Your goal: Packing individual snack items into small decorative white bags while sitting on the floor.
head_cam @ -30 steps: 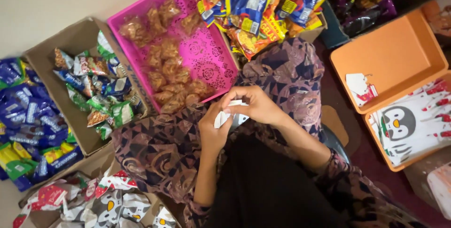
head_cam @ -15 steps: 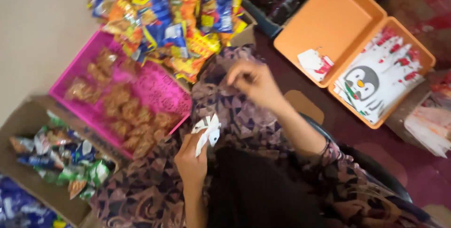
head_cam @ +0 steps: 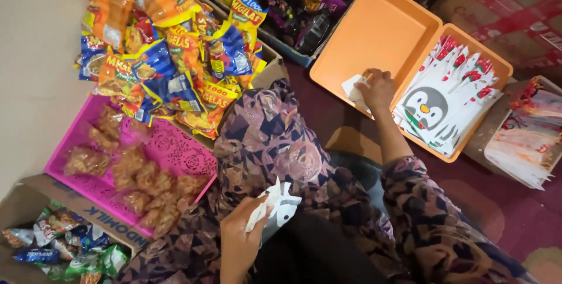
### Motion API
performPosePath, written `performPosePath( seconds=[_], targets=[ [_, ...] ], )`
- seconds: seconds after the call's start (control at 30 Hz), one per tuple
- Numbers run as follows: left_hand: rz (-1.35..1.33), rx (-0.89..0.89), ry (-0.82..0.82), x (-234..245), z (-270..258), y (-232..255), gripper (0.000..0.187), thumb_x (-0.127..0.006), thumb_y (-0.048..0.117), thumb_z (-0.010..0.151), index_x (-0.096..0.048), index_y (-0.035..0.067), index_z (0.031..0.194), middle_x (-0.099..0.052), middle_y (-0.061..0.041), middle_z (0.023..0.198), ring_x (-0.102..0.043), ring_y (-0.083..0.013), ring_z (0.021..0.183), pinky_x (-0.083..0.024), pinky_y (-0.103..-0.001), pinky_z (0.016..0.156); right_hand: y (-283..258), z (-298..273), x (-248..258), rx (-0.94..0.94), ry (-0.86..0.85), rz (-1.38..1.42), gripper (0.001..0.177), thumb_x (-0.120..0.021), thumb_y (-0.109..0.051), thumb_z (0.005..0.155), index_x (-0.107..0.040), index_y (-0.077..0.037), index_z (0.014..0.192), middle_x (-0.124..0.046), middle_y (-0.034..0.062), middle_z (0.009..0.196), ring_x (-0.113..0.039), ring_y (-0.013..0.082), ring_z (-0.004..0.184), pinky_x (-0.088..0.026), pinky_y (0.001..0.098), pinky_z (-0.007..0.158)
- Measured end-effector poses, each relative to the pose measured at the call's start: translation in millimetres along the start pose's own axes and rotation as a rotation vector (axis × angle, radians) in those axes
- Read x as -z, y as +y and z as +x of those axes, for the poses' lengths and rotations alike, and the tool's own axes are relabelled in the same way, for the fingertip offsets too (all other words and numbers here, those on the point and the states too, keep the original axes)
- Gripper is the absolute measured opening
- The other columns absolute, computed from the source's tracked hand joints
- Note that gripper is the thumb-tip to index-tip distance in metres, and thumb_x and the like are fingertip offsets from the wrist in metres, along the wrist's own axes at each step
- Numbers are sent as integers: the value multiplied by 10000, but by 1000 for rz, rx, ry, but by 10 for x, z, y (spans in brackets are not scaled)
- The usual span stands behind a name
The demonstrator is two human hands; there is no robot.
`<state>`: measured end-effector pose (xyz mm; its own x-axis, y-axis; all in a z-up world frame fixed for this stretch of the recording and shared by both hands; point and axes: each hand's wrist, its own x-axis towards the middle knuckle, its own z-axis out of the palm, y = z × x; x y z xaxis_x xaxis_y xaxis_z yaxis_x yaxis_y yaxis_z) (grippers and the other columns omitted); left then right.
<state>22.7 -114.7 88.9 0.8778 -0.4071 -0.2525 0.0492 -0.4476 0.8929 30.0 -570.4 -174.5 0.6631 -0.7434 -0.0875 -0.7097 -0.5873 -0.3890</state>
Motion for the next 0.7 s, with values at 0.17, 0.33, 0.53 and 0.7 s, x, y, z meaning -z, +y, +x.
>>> performPosePath(
  seconds=[0.17, 0.33, 0.53, 0.7],
  targets=[
    [-9, 49, -17, -139, 146, 174, 215, -726, 140, 830, -764, 4, 993, -684, -23, 752, -568, -141, 572, -455, -243, 566, -13, 202, -1, -52, -129, 47, 519, -849, -173, 764, -643, -147, 1240, -718, 86, 919, -678, 285, 890, -497, 428, 814],
    [-51, 57, 24, -171, 235, 214, 176, -716, 114, 824, -759, 7, 957, -703, -31, 728, -557, -134, 577, -454, -250, 572, -153, 252, 210, -93, -192, 264, 506, -822, -25, 782, -669, -102, 1259, -690, 102, 895, -687, 241, 807, -557, 360, 756],
    [-5, 53, 28, -162, 298, 182, 147, -713, 161, 856, -701, 15, 841, -632, -31, 682, -519, -155, 558, -437, -275, 559, -471, 52, 480, -134, -230, 392, 180, -777, -109, 906, -767, 13, 1039, -729, 113, 868, -671, 199, 731, -532, 305, 721],
    [-65, 87, 64, -157, 220, 60, 133, -710, 143, 855, -705, 15, 819, -645, -15, 665, -508, -127, 554, -426, -256, 552, -702, -112, 604, 53, -60, 484, 89, -795, -105, 894, -732, -42, 893, -641, 95, 1067, -635, 214, 970, -524, 359, 842]
  ],
)
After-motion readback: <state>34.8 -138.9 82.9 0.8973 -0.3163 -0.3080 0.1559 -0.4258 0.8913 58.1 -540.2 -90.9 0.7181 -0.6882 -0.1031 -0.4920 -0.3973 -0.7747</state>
